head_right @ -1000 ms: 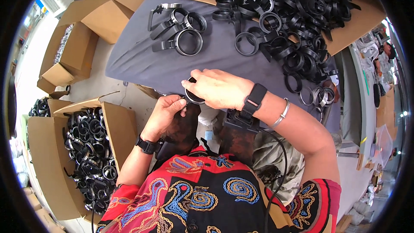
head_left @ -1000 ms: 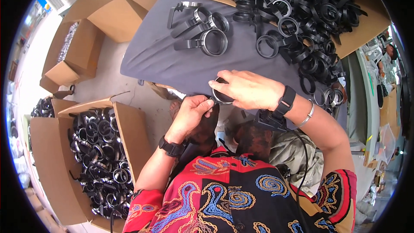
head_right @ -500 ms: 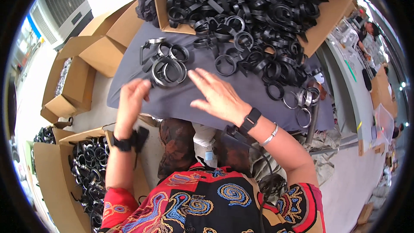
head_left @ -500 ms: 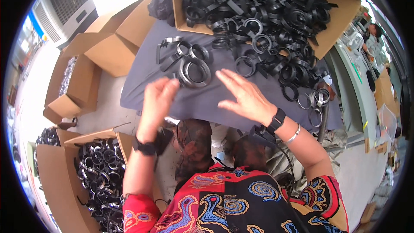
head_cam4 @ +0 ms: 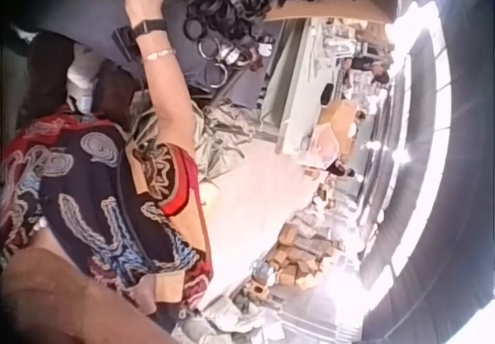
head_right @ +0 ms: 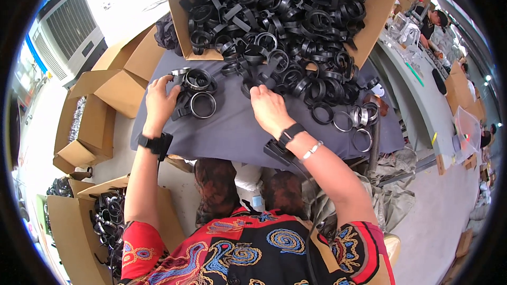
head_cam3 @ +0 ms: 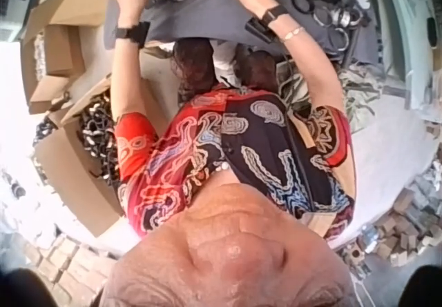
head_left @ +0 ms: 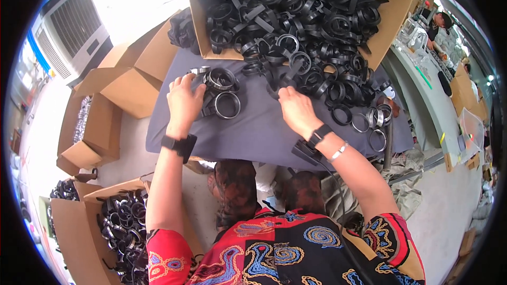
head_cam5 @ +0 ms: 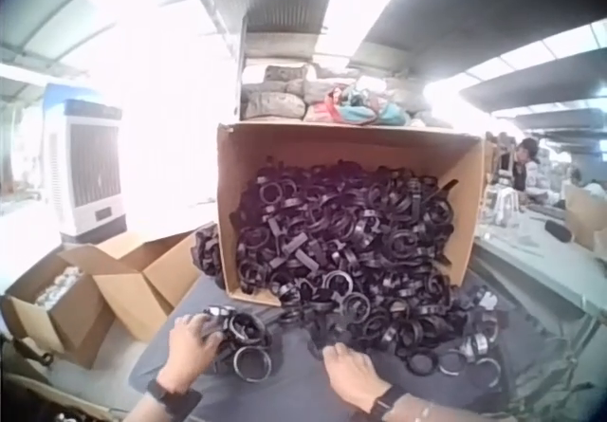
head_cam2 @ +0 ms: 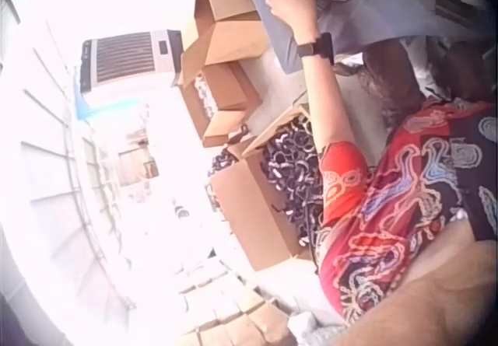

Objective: Assembling metal rings or clamps onto black plastic rings in a factory setting.

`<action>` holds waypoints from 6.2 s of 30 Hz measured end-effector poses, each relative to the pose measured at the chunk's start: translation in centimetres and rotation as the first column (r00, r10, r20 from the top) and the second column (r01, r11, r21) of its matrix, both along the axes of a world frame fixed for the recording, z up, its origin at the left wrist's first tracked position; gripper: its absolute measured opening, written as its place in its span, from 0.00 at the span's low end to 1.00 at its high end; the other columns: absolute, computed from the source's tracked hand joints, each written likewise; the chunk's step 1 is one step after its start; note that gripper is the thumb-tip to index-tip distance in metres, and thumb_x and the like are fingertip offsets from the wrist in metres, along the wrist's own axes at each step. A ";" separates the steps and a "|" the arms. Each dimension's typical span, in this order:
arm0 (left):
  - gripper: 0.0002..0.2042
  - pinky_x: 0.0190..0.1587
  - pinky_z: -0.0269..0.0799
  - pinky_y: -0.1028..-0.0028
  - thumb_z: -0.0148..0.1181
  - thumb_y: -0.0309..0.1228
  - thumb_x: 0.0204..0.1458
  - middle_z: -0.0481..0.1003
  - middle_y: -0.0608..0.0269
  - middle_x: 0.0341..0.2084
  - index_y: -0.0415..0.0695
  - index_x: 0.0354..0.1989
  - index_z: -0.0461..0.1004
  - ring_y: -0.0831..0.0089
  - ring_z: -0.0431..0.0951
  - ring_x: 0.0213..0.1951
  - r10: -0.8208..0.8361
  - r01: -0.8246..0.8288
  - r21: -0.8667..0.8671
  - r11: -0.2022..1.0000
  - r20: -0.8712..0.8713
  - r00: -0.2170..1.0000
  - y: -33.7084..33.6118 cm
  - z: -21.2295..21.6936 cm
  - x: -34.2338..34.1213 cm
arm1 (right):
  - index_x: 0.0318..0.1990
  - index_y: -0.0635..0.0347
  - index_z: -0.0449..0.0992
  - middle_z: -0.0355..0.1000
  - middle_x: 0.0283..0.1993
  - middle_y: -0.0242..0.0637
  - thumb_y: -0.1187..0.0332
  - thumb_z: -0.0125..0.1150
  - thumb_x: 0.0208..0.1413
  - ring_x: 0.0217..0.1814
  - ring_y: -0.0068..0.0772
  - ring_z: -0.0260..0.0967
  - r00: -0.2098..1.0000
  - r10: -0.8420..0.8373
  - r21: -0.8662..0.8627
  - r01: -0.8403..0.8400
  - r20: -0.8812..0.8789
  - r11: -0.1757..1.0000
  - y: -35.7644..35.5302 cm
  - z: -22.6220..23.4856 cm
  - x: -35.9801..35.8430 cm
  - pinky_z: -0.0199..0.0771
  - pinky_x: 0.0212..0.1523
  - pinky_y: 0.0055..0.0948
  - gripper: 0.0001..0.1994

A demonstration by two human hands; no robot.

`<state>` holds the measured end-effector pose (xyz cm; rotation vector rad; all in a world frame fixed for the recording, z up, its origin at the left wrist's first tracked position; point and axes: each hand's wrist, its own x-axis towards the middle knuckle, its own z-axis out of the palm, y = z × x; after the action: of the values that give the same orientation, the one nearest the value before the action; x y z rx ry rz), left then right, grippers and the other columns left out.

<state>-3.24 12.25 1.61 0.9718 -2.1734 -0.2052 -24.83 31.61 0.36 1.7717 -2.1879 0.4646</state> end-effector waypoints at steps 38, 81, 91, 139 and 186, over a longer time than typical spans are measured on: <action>0.10 0.37 0.62 0.78 0.51 0.30 0.58 0.70 0.67 0.19 0.40 0.25 0.69 0.79 0.67 0.26 -0.018 0.583 0.757 0.295 -0.606 0.796 15.1 -10.2 4.8 | 0.45 0.60 0.70 0.65 0.47 0.43 0.71 0.65 0.41 0.47 0.47 0.66 0.986 -0.048 0.162 0.021 0.160 0.987 16.7 0.8 -2.1 0.71 0.44 0.39 0.20; 0.13 0.35 0.64 0.80 0.54 0.35 0.58 0.72 0.69 0.21 0.39 0.26 0.72 0.82 0.69 0.27 -0.060 0.623 0.738 0.261 -0.631 0.773 14.8 -10.5 5.2 | 0.50 0.67 0.68 0.66 0.47 0.43 0.72 0.54 0.46 0.49 0.38 0.63 0.813 0.512 0.138 -0.493 -0.276 0.859 4.7 4.2 8.1 0.71 0.46 0.32 0.20; 0.11 0.32 0.62 0.81 0.54 0.31 0.58 0.71 0.71 0.18 0.38 0.26 0.72 0.83 0.66 0.25 -0.030 0.627 0.728 0.277 -0.646 0.763 15.1 -10.3 5.0 | 0.49 0.71 0.68 0.65 0.41 0.42 0.73 0.62 0.37 0.45 0.41 0.62 0.863 0.502 0.184 -0.485 -0.060 0.855 3.8 3.8 8.5 0.71 0.42 0.32 0.26; 0.12 0.35 0.64 0.79 0.54 0.35 0.58 0.72 0.69 0.20 0.40 0.26 0.72 0.82 0.68 0.27 -0.056 0.640 0.720 0.267 -0.652 0.756 14.9 -10.8 5.1 | 0.47 0.69 0.69 0.67 0.38 0.53 0.58 0.69 0.39 0.38 0.52 0.71 0.949 0.173 0.178 -0.224 0.263 0.958 4.2 5.2 8.9 0.73 0.37 0.41 0.29; 0.12 0.29 0.62 0.79 0.55 0.35 0.56 0.70 0.70 0.18 0.41 0.24 0.72 0.82 0.67 0.23 -0.064 0.437 0.621 0.651 -0.528 0.847 10.6 -2.2 6.3 | 0.53 0.67 0.68 0.65 0.55 0.51 0.58 0.55 0.57 0.58 0.51 0.61 0.747 0.417 -0.356 -0.255 0.519 0.899 1.7 -0.2 6.3 0.62 0.58 0.40 0.23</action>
<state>3.10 22.88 -0.60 0.8655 -1.7438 -1.4014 -18.54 33.29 0.14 2.0670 -1.9867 1.5021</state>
